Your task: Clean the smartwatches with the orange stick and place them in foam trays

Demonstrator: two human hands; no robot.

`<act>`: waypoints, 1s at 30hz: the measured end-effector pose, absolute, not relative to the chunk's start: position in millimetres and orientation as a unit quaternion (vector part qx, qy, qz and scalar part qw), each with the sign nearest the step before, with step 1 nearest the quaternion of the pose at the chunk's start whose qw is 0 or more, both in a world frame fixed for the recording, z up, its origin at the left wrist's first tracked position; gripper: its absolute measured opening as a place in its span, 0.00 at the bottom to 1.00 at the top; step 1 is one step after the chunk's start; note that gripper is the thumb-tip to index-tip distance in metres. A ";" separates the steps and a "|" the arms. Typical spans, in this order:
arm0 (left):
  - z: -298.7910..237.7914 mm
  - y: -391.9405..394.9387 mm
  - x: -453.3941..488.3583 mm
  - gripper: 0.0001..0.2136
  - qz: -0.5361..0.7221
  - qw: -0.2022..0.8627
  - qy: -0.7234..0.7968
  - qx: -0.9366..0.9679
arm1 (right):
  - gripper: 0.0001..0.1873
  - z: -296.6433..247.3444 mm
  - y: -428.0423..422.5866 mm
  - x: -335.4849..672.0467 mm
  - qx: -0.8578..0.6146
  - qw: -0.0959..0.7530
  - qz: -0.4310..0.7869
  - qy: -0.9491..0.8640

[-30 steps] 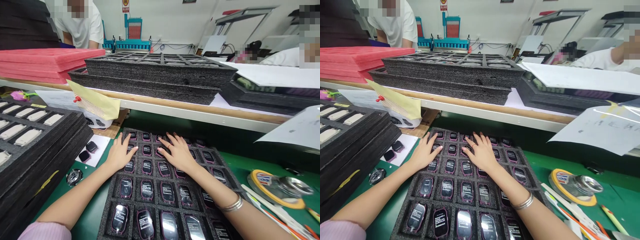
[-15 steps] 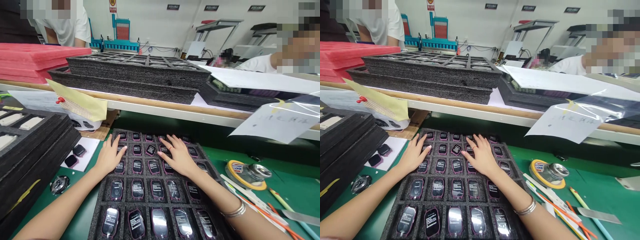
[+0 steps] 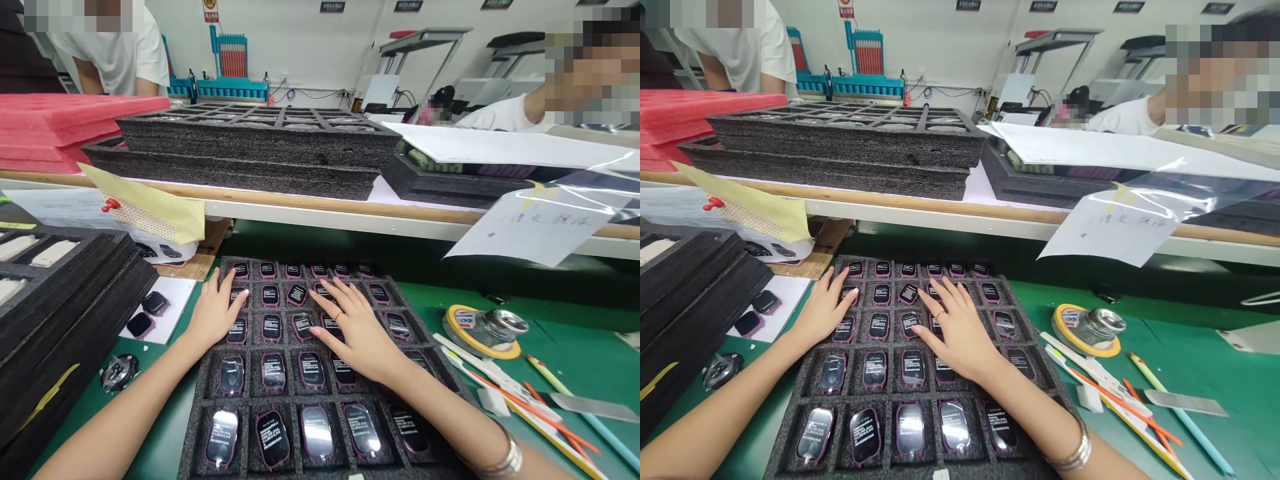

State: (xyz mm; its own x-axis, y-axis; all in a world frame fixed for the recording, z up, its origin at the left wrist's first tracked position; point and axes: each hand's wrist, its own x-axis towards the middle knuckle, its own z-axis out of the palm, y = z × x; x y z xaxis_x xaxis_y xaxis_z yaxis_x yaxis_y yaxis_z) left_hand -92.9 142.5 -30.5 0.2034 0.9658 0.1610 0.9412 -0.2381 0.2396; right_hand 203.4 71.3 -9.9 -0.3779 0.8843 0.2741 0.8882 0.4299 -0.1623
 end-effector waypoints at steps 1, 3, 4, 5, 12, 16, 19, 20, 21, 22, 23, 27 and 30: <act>-30.4 142.3 -93.5 0.31 0.137 0.046 0.614 0.776 | 0.31 -9.8 65.8 209.2 -0.528 0.171 -0.009 -0.832; -29.9 141.4 -95.3 0.31 0.131 0.050 0.609 0.781 | 0.25 -10.1 53.3 223.2 -0.515 0.189 -0.020 -0.836; -29.4 140.5 -96.0 0.31 0.129 0.050 0.606 0.784 | 0.21 -10.3 46.7 231.2 -0.509 0.199 -0.027 -0.837; -28.4 139.4 -96.4 0.31 0.129 0.045 0.602 0.787 | 0.18 -10.3 40.1 239.7 -0.506 0.208 -0.036 -0.836; -15.1 119.5 -67.1 0.26 0.161 0.028 0.487 0.858 | 0.13 -5.4 3.6 295.9 -0.527 0.266 -0.058 -0.805; -14.7 110.5 -36.9 0.29 0.113 0.064 0.435 0.891 | 0.12 -3.5 -8.1 311.1 -0.537 0.281 -0.080 -0.791; -16.6 110.7 -25.2 0.30 0.090 0.063 0.430 0.896 | 0.11 -3.9 -14.6 317.8 -0.541 0.289 -0.098 -0.784; -16.7 111.2 -24.0 0.31 0.087 0.059 0.432 0.896 | 0.12 -4.1 -16.3 320.3 -0.543 0.289 -0.102 -0.781; -16.5 111.5 -23.6 0.31 0.089 0.055 0.434 0.895 | 0.12 -4.3 -17.9 323.1 -0.545 0.290 -0.108 -0.779; -15.8 111.5 -24.0 0.31 0.093 0.050 0.435 0.894 | 0.12 -4.4 -19.3 326.4 -0.547 0.292 -0.115 -0.776; -14.7 111.0 -24.8 0.32 0.100 0.045 0.437 0.893 | 0.12 -4.2 -20.4 330.4 -0.549 0.295 -0.123 -0.772; -10.1 105.0 -29.0 0.33 0.112 0.034 0.438 0.891 | 0.09 0.0 -22.6 357.6 -0.569 0.339 -0.176 -0.728; -11.1 98.8 -32.8 0.32 0.108 0.024 0.433 0.895 | 0.08 4.2 -18.1 392.9 -0.675 0.378 -0.173 -0.609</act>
